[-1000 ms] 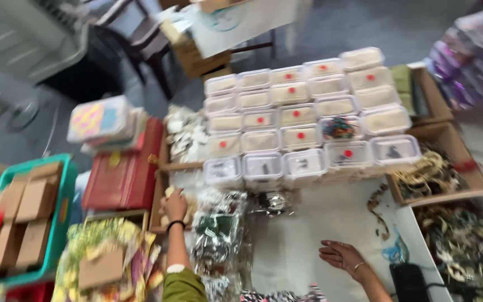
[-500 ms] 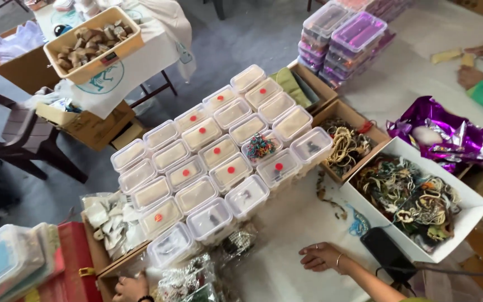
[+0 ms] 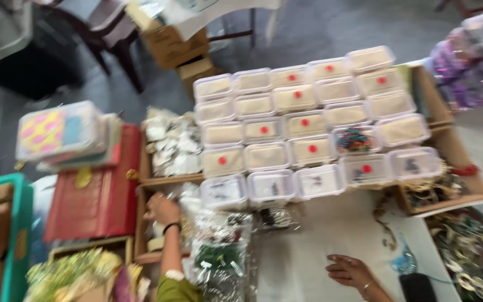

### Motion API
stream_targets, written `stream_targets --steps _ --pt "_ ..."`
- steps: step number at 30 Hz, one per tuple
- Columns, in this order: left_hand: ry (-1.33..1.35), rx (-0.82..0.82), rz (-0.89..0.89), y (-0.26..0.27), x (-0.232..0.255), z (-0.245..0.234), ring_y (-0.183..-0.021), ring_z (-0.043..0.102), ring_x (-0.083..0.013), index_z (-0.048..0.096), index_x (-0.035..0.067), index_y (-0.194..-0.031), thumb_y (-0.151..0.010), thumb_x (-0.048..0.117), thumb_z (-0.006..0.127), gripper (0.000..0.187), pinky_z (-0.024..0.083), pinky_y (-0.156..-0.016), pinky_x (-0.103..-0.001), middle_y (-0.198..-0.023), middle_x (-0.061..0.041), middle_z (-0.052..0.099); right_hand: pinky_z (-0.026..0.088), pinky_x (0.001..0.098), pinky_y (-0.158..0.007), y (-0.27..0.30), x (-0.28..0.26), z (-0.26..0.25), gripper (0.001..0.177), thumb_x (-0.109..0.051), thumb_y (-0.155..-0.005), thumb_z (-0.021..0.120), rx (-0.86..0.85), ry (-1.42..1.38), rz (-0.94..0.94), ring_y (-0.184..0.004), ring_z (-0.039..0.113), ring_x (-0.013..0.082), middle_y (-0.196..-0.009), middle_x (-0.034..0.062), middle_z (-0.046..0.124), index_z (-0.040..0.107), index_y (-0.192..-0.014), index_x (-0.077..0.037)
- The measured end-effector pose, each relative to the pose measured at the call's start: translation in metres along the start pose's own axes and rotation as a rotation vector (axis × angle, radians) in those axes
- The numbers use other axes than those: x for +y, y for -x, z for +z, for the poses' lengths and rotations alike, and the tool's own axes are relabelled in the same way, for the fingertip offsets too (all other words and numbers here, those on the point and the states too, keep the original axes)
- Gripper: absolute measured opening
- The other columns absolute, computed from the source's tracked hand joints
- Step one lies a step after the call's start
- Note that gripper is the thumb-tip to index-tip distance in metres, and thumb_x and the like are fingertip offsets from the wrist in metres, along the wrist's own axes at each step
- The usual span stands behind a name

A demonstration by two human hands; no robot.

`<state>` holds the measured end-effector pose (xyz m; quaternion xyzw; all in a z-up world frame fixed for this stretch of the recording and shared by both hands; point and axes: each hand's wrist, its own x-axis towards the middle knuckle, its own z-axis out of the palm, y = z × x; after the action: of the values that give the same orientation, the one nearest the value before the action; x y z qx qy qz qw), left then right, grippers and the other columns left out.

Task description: Sorting and packing various pieces of jewellery and craft supplies into small bags and containers.

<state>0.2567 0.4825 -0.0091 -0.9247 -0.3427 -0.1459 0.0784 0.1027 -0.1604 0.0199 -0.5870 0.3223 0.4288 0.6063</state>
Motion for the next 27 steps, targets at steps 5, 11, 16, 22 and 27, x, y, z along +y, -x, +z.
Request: stream_targets --steps 5,11,16,22,27 --pt "0.434 0.047 0.069 -0.006 0.013 -0.039 -0.122 0.056 -0.0371 0.07 0.013 -0.106 -0.102 0.027 0.046 0.027 0.041 -0.102 -0.06 -0.119 -0.013 0.067 0.06 0.0358 -0.085 -0.005 -0.005 -0.004 0.052 -0.045 -0.09 0.067 0.098 -0.007 0.047 -0.095 0.078 0.0251 -0.111 0.0173 0.081 0.076 -0.127 -0.01" --pt "0.87 -0.596 0.234 -0.009 -0.01 -0.043 -0.088 0.069 -0.0311 0.074 0.01 -0.109 -0.103 0.04 0.05 0.039 0.051 -0.08 -0.044 -0.092 -0.014 0.074 0.059 0.0375 -0.088 -0.012 -0.004 -0.011 0.049 -0.045 -0.094 0.065 0.085 -0.081 0.121 -0.101 0.075 0.0263 -0.114 0.0171 0.078 0.074 -0.128 -0.01" --pt "1.154 -0.633 0.035 0.0 -0.028 -0.092 -0.079 0.065 -0.0117 0.072 0.002 -0.096 -0.087 0.022 0.077 0.022 0.051 -0.071 -0.029 -0.085 -0.005 0.074 0.059 0.0377 -0.092 -0.01 -0.002 -0.008 0.048 -0.043 -0.095 0.061 0.018 -0.077 0.027 -0.103 0.076 0.0259 -0.114 0.0153 0.08 0.073 -0.128 -0.009" --pt "1.384 -0.185 0.119 0.015 -0.042 -0.216 -0.082 0.06 -0.0066 0.066 0.004 -0.095 -0.099 0.026 0.075 0.025 0.049 -0.071 -0.023 -0.09 0.001 0.068 0.06 0.0363 -0.089 -0.005 -0.009 -0.001 0.047 -0.04 -0.097 0.061 0.031 -0.054 0.007 -0.102 0.075 0.0257 -0.112 0.0156 0.079 0.071 -0.127 -0.005" --pt "1.394 -0.224 -0.089 0.059 -0.035 -0.311 -0.07 0.043 -0.0126 0.068 -0.001 -0.103 -0.107 0.025 0.073 0.026 0.033 -0.06 -0.029 -0.077 -0.006 0.056 0.049 0.0325 -0.064 -0.028 -0.006 0.01 0.036 -0.021 -0.094 0.069 0.046 0.103 -0.428 -0.082 0.069 0.0191 -0.098 0.0113 0.078 0.075 -0.122 0.001"
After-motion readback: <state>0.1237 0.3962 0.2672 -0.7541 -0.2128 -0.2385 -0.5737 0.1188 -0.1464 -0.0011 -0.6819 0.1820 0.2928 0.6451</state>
